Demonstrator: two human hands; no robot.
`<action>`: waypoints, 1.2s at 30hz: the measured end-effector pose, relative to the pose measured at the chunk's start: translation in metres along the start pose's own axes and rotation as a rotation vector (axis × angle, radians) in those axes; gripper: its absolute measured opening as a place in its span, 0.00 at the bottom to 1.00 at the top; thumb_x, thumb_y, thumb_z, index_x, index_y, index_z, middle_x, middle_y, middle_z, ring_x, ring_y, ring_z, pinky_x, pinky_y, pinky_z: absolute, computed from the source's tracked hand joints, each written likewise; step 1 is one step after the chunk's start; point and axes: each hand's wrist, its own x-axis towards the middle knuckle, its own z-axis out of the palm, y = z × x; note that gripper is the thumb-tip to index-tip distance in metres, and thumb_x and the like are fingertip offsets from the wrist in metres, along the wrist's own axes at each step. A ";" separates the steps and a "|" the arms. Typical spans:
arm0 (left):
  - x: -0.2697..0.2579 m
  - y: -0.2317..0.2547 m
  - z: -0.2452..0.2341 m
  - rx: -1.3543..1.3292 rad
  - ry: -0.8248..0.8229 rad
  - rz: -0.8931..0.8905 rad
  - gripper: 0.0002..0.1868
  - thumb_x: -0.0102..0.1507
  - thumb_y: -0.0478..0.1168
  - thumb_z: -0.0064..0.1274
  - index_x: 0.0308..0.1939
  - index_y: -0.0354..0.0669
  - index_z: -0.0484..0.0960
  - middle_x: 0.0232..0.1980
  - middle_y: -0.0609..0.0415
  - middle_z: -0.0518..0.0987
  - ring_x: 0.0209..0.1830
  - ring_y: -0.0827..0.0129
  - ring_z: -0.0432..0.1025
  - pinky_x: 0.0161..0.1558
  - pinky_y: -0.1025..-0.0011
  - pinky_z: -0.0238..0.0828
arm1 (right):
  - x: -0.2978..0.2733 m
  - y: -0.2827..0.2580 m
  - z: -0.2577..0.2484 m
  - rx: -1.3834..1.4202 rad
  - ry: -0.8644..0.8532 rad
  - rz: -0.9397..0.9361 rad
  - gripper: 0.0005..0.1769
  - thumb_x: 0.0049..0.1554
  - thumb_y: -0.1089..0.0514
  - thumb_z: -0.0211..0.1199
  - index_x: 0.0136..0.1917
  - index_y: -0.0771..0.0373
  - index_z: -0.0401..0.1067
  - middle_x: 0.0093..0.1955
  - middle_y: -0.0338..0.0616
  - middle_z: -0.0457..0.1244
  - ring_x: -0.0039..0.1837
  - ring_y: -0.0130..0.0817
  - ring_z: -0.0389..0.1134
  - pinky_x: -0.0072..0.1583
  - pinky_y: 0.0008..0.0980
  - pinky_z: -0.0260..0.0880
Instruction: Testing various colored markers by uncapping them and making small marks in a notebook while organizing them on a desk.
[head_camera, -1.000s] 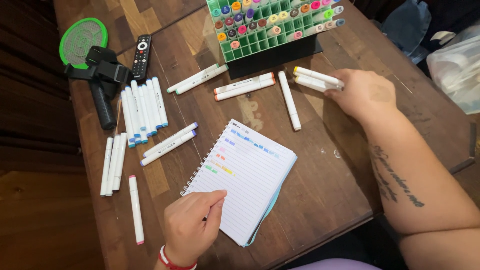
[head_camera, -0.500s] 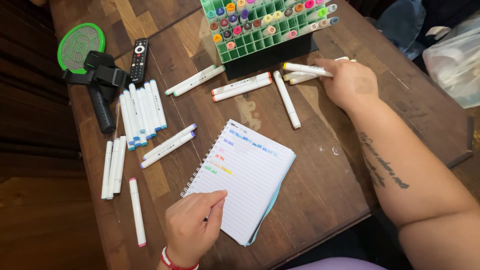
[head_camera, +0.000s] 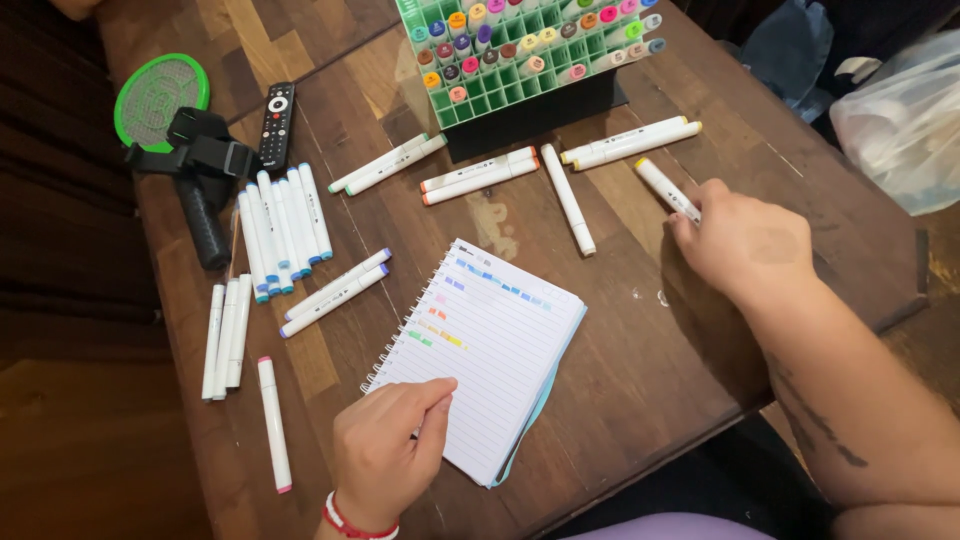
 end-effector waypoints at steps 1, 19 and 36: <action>-0.001 -0.001 0.001 -0.001 -0.001 0.003 0.06 0.64 0.33 0.53 0.38 0.47 0.85 0.30 0.63 0.83 0.25 0.72 0.74 0.28 0.75 0.68 | -0.002 0.000 -0.001 0.002 0.001 0.003 0.25 0.66 0.35 0.44 0.65 0.49 0.69 0.57 0.46 0.72 0.58 0.56 0.73 0.57 0.51 0.70; 0.004 0.000 -0.014 0.018 0.037 0.009 0.06 0.65 0.34 0.53 0.40 0.47 0.85 0.30 0.60 0.81 0.25 0.67 0.74 0.28 0.71 0.68 | 0.000 -0.011 -0.016 0.025 -0.036 0.000 0.27 0.62 0.32 0.53 0.68 0.44 0.70 0.69 0.44 0.66 0.69 0.53 0.68 0.65 0.52 0.66; -0.005 -0.063 -0.056 0.349 -0.028 -0.926 0.09 0.63 0.42 0.52 0.46 0.59 0.83 0.40 0.68 0.86 0.42 0.62 0.79 0.38 0.54 0.73 | -0.060 -0.092 -0.018 -0.086 0.242 -0.573 0.27 0.59 0.32 0.58 0.65 0.44 0.74 0.64 0.36 0.68 0.64 0.42 0.70 0.56 0.51 0.72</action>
